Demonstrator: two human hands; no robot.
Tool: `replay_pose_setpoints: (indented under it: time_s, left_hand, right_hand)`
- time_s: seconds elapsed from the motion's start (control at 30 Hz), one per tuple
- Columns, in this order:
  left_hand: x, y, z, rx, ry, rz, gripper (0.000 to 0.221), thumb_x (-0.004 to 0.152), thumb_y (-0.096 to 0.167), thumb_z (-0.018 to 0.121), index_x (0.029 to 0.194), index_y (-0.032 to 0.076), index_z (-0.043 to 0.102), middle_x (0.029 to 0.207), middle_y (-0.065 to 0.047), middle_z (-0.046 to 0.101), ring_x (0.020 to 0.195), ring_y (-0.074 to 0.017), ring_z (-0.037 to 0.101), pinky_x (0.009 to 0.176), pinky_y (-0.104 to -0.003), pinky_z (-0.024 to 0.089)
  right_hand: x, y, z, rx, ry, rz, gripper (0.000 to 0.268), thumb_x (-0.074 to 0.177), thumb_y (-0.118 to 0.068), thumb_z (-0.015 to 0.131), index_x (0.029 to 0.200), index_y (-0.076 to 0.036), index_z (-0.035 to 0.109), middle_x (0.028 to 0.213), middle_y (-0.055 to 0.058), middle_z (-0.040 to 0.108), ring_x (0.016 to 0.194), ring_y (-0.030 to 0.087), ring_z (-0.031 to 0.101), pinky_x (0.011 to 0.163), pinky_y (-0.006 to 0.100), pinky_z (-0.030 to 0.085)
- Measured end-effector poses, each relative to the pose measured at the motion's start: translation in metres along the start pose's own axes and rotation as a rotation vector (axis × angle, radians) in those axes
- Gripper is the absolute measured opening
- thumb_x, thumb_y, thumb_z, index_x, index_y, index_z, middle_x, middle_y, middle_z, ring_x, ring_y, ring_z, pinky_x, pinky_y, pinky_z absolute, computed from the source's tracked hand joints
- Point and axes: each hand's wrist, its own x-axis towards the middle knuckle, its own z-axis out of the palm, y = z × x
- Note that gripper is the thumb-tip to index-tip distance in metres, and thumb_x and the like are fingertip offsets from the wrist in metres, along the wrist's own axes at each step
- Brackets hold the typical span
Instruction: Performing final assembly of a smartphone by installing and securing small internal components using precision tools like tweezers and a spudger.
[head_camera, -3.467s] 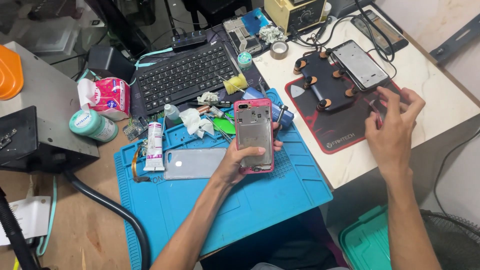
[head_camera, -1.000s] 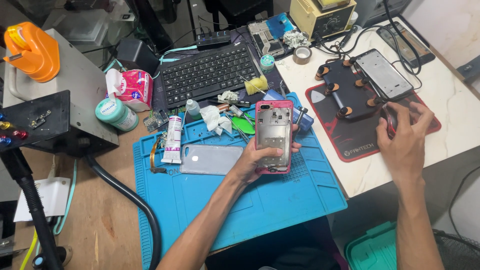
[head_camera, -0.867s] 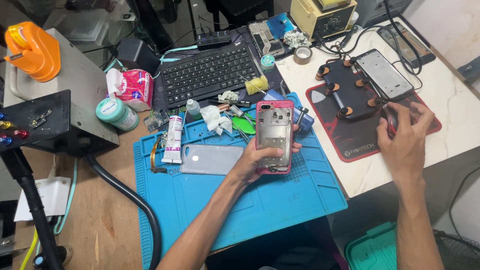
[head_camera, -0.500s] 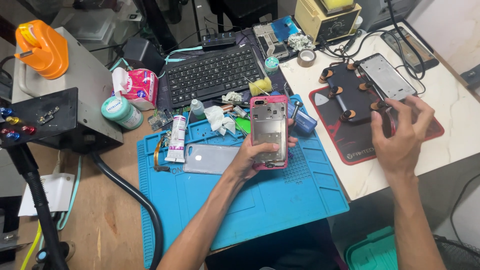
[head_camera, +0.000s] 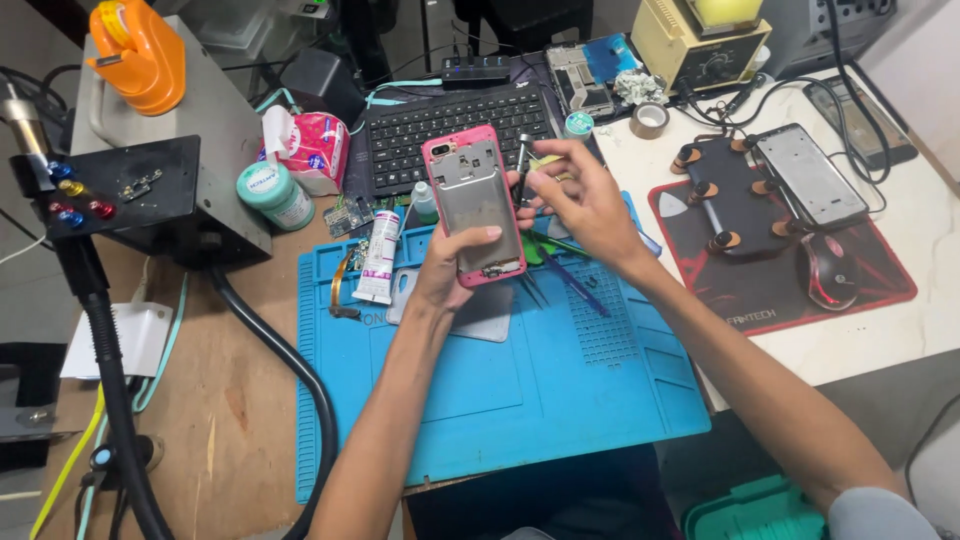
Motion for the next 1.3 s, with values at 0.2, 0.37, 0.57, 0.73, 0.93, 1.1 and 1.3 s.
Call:
replay_pose_setpoints:
  time_s: [0.2, 0.37, 0.57, 0.73, 0.93, 1.1, 1.3]
  left_hand:
    - [0.004, 0.010, -0.016, -0.076, 0.073, 0.078, 0.063, 0.073, -0.009, 0.070, 0.135, 0.000, 0.062, 0.128, -0.022, 0.068, 0.107, -0.0347, 0.071, 0.093, -0.048, 0.060]
    - [0.008, 0.006, -0.030, -0.097, 0.063, 0.076, 0.061, 0.073, -0.011, 0.070, 0.132, 0.002, 0.065, 0.132, -0.022, 0.066, 0.110, -0.0367, 0.070, 0.092, -0.051, 0.060]
    - [0.005, 0.007, -0.021, -0.063, 0.109, 0.039, 0.059, 0.072, -0.011, 0.072, 0.129, 0.002, 0.065, 0.123, -0.026, 0.068, 0.106, -0.0410, 0.070, 0.084, -0.055, 0.061]
    - [0.007, 0.019, -0.026, 0.011, 0.161, 0.121, 0.059, 0.070, -0.007, 0.074, 0.127, 0.005, 0.066, 0.132, -0.021, 0.065, 0.108, -0.0340, 0.070, 0.089, -0.052, 0.061]
    - [0.009, 0.035, -0.024, 0.187, 0.373, 0.106, 0.055, 0.067, 0.000, 0.078, 0.120, 0.007, 0.066, 0.111, -0.017, 0.073, 0.093, -0.0315, 0.073, 0.078, -0.050, 0.065]
    - [0.013, 0.010, -0.040, 0.384, 0.589, 0.012, 0.058, 0.065, 0.004, 0.088, 0.117, 0.005, 0.063, 0.097, -0.017, 0.074, 0.086, -0.0324, 0.075, 0.068, -0.050, 0.063]
    - [0.010, 0.016, -0.020, 0.705, 0.394, 0.155, 0.056, 0.075, 0.017, 0.088, 0.124, 0.015, 0.061, 0.101, -0.008, 0.074, 0.093, -0.0166, 0.071, 0.077, -0.039, 0.060]
  right_hand:
    - [0.022, 0.002, 0.036, 0.121, -0.087, 0.104, 0.031, 0.101, -0.032, 0.068, 0.123, -0.010, 0.068, 0.108, 0.008, 0.070, 0.085, 0.013, 0.074, 0.075, 0.031, 0.065]
    - [0.023, 0.011, 0.036, 0.200, -0.141, 0.111, 0.029, 0.100, -0.027, 0.071, 0.123, -0.008, 0.068, 0.109, 0.005, 0.066, 0.088, 0.013, 0.073, 0.077, 0.030, 0.065]
    - [0.014, 0.028, 0.029, 0.305, -0.033, 0.031, 0.030, 0.095, -0.017, 0.078, 0.121, -0.005, 0.069, 0.111, 0.005, 0.068, 0.096, 0.010, 0.069, 0.085, 0.030, 0.062]
    - [0.003, 0.027, 0.024, 0.177, 0.213, -0.149, 0.023, 0.105, -0.015, 0.066, 0.122, -0.003, 0.058, 0.092, 0.007, 0.066, 0.081, 0.013, 0.069, 0.074, 0.027, 0.061]
    - [-0.006, 0.016, 0.030, 0.112, 0.294, -0.310, 0.021, 0.101, -0.005, 0.065, 0.113, 0.002, 0.050, 0.094, 0.016, 0.068, 0.081, 0.021, 0.074, 0.069, 0.031, 0.063]
    - [-0.008, 0.019, 0.037, 0.043, 0.203, -0.316, 0.022, 0.096, 0.000, 0.069, 0.110, 0.002, 0.052, 0.098, 0.020, 0.073, 0.084, 0.024, 0.076, 0.068, 0.034, 0.063]
    - [-0.011, 0.021, 0.039, -0.087, 0.119, -0.271, 0.029, 0.096, 0.002, 0.069, 0.121, 0.001, 0.055, 0.106, 0.021, 0.075, 0.092, 0.028, 0.077, 0.069, 0.035, 0.063]
